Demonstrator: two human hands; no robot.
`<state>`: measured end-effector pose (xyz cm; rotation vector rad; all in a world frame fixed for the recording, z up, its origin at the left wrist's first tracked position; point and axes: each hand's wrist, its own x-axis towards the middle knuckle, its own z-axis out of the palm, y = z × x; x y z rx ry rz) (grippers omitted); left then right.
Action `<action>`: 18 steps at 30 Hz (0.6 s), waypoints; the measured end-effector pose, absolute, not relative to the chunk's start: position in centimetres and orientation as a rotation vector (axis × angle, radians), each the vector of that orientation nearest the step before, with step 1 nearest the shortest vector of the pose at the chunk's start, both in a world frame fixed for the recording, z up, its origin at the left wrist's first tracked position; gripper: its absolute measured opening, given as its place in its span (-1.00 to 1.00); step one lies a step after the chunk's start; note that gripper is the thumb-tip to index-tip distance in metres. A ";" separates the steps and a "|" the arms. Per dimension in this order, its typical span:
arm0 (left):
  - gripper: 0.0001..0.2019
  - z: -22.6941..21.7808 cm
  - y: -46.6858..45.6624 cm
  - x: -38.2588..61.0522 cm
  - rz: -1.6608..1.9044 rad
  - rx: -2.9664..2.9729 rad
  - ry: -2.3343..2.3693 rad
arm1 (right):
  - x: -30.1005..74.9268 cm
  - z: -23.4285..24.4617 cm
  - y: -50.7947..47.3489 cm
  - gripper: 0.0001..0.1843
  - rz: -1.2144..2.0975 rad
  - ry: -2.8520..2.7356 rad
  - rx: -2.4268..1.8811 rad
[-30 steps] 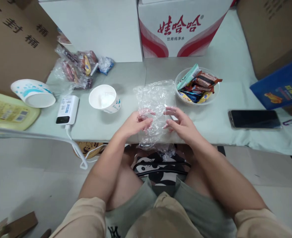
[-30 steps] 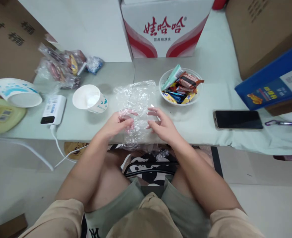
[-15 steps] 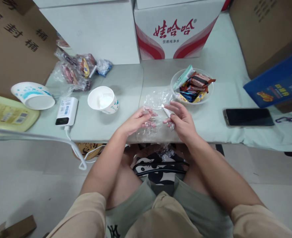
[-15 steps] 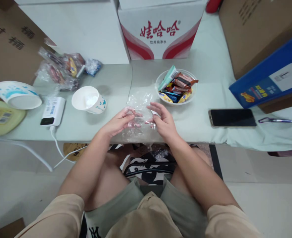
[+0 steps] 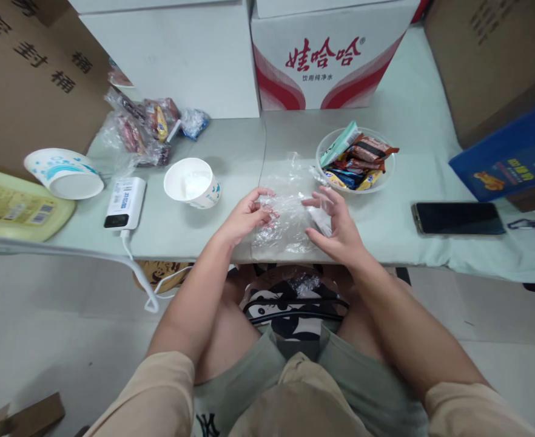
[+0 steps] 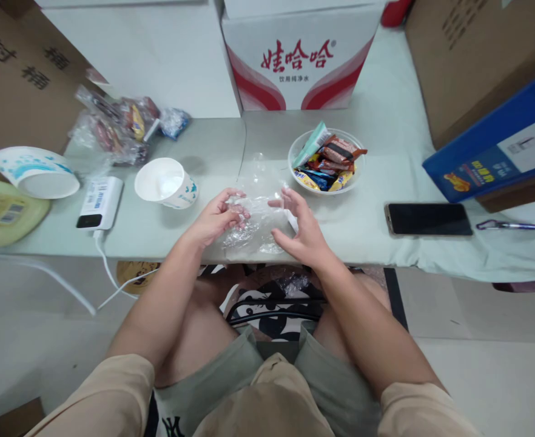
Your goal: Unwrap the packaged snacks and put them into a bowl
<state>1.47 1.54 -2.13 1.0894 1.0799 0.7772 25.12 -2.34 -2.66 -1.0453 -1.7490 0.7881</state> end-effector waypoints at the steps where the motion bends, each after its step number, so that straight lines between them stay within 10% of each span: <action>1: -0.56 -2.2 1.5 1.4 0.778 1.094 1.080 | 25.1 -2.7 -2.4 -0.51 0.762 -1.780 -1.034; 4: -0.58 -2.2 1.4 1.4 0.789 1.091 1.088 | 25.0 -2.7 -2.5 -0.79 0.601 -1.927 -1.001; 11: -0.47 -1.2 1.9 0.8 0.819 0.835 1.138 | 25.1 -3.1 -2.8 -0.37 0.539 -2.231 -1.110; 18: -0.56 -1.2 1.7 0.8 0.779 0.897 1.124 | 25.2 -2.7 -3.7 -0.37 0.631 -2.570 -1.053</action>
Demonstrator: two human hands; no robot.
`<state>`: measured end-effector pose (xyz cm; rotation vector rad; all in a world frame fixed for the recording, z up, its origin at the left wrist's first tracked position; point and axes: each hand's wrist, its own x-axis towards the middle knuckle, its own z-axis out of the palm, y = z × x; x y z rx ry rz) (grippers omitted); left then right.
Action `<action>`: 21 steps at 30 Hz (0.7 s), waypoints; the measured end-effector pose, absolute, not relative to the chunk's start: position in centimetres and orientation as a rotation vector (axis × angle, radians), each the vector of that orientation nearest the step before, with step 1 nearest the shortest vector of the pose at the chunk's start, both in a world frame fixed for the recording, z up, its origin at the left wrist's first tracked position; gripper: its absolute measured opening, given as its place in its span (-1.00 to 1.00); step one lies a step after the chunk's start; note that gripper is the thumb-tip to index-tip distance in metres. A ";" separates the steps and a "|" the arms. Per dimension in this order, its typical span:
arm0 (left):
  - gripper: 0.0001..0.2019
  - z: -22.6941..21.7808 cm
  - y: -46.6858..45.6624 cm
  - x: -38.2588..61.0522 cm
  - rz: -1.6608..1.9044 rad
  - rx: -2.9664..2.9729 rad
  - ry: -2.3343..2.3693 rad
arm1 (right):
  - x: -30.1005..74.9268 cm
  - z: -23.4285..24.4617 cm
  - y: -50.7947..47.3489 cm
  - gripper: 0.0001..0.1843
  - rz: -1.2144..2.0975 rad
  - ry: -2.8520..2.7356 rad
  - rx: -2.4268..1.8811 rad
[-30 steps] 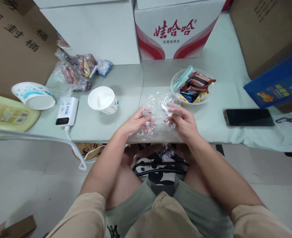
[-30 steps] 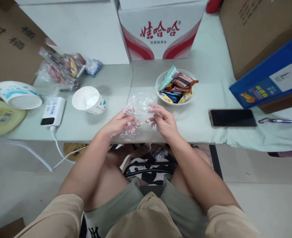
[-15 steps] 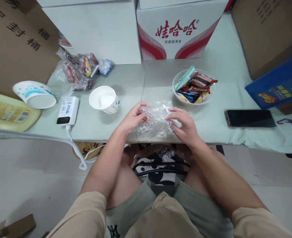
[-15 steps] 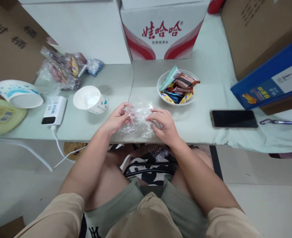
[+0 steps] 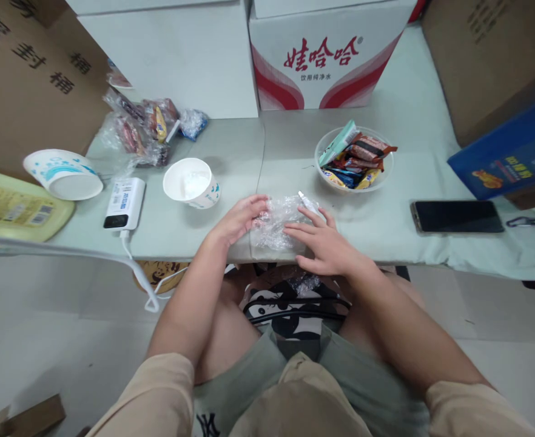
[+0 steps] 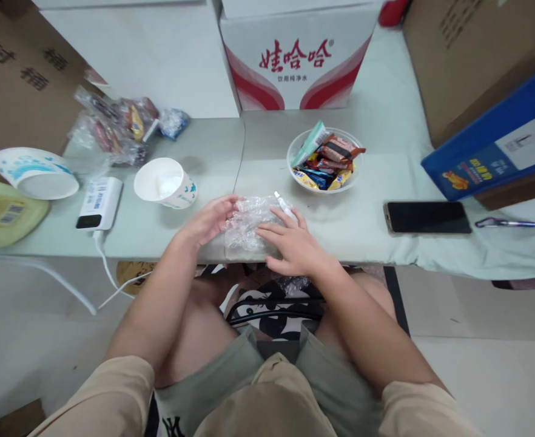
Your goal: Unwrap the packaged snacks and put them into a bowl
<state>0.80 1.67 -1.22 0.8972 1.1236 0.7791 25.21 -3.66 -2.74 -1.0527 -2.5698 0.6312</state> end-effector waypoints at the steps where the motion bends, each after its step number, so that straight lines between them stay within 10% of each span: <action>1: -0.53 -1.3 1.5 1.0 0.769 1.015 1.135 | 25.1 -2.7 -3.7 -0.38 0.629 -2.562 -1.073; 9: -0.81 -1.5 0.7 1.6 0.899 1.320 1.253 | 24.1 -2.5 -3.3 -0.74 0.581 -2.062 -1.111; 14: -0.72 -0.4 0.1 1.6 0.843 0.969 0.925 | 24.0 -2.6 -2.3 -0.31 0.980 -1.578 -1.143; 21: -0.59 -0.9 0.4 1.8 0.839 1.050 1.066 | 23.5 -2.3 -2.2 -0.43 1.370 -1.232 -1.218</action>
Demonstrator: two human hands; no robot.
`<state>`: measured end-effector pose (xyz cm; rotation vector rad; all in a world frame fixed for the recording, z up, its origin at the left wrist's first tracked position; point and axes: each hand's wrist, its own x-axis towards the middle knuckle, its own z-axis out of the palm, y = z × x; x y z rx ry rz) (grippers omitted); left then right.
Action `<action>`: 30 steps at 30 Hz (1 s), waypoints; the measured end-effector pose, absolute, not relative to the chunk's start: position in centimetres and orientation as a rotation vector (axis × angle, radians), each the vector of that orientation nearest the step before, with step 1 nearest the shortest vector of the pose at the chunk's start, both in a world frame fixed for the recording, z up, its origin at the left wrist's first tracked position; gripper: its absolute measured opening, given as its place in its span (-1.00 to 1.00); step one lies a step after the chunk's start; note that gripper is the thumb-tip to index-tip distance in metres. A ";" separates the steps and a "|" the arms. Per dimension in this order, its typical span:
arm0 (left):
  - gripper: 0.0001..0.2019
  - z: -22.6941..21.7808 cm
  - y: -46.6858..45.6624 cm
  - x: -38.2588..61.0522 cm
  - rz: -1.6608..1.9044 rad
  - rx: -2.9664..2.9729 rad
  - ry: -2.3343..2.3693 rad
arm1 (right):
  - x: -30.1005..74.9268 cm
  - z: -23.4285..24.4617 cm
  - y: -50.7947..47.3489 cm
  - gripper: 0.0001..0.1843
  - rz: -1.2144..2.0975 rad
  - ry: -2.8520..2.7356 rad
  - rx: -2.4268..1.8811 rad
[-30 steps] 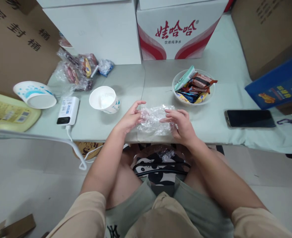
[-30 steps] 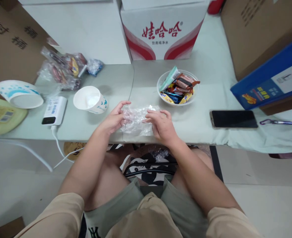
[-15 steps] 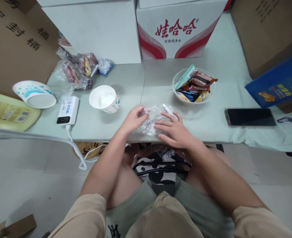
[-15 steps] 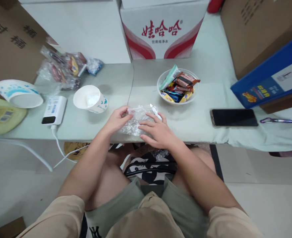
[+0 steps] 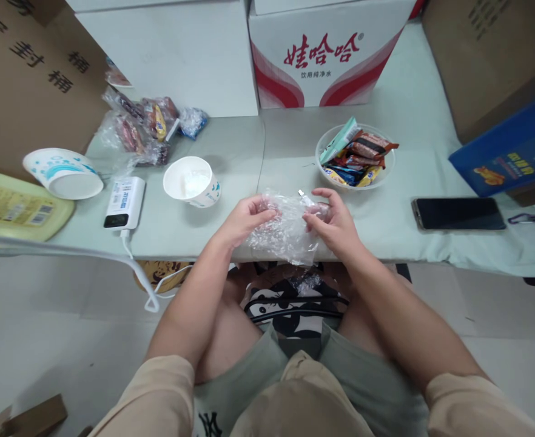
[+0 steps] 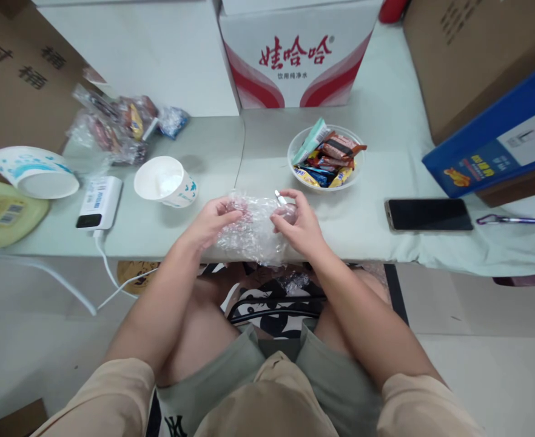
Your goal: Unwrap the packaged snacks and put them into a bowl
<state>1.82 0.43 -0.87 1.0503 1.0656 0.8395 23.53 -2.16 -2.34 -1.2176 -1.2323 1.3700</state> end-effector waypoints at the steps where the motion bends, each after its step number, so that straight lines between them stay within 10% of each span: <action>1: -0.62 -1.0 0.4 1.8 0.839 1.052 1.100 | 23.6 -2.4 -2.1 -0.40 1.354 -1.181 -1.201; 14: -0.45 -1.8 0.7 1.6 0.908 1.021 1.220 | 23.5 -2.8 -1.7 -0.55 1.566 -0.972 -1.253; 21: -0.41 -2.0 0.5 1.0 1.011 1.276 1.110 | 24.2 -2.8 -2.1 -0.09 1.338 -1.225 -1.103; 30: -0.68 -2.2 0.3 0.9 0.767 1.906 1.363 | 24.3 -4.0 -1.7 -0.64 0.820 -1.753 -1.324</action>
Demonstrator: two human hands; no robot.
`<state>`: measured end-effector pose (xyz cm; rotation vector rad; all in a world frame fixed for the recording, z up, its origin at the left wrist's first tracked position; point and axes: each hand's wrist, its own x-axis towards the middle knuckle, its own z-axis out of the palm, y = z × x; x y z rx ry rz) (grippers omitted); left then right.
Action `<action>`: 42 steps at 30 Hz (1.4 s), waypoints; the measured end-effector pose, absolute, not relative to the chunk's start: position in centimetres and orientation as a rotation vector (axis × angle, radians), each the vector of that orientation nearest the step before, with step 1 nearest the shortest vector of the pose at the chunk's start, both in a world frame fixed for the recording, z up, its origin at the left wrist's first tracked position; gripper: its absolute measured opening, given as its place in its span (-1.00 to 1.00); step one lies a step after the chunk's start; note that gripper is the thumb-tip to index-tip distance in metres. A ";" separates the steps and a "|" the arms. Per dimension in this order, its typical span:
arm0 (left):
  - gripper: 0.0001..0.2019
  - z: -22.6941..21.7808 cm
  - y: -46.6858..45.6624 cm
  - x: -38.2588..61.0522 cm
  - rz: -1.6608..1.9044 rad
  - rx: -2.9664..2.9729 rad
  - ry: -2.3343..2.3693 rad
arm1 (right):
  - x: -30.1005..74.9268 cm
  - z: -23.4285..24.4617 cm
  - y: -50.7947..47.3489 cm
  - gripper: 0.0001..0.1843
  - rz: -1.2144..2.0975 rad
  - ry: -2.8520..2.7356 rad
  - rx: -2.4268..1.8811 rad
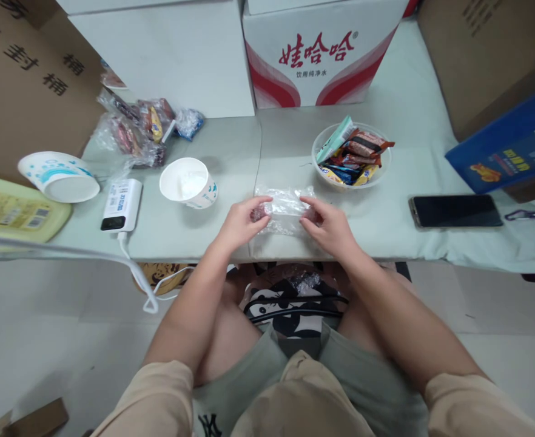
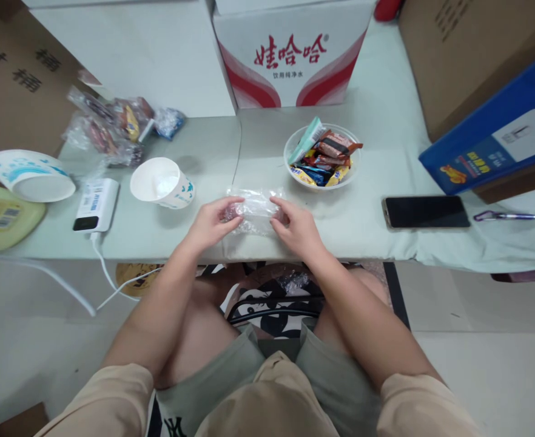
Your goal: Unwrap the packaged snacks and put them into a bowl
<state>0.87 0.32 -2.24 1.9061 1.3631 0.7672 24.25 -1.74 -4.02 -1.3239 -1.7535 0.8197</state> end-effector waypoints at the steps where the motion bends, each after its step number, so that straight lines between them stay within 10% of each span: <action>1: -0.73 -2.4 0.4 0.9 0.770 1.956 1.377 | 24.2 -4.1 -1.7 -0.71 0.758 -1.776 -1.335; 7: -0.90 -2.0 0.3 0.9 0.974 2.042 1.372 | 23.8 -3.4 -2.1 -0.87 0.407 -1.759 -1.304; 14: -0.71 -1.4 0.2 0.5 0.956 1.346 1.121 | 24.0 -2.2 -2.4 -0.74 1.330 -1.388 -1.235; 21: -0.59 -1.8 0.7 0.8 0.970 1.231 1.150 | 23.8 -2.1 -2.1 -0.50 1.497 -1.252 -1.188; 33: -0.77 -2.6 -0.6 2.7 1.245 1.669 1.508 | 23.7 -2.0 -2.9 -0.90 0.590 -1.679 -1.262; 38: -0.39 -3.4 -1.1 4.9 1.108 1.656 1.127 | 22.6 -2.3 -3.7 -0.89 0.915 -1.653 -1.122; 42: -0.44 -3.2 -1.1 5.2 0.982 1.529 1.020 | 22.0 -3.1 -3.4 -0.72 1.271 -1.467 -1.016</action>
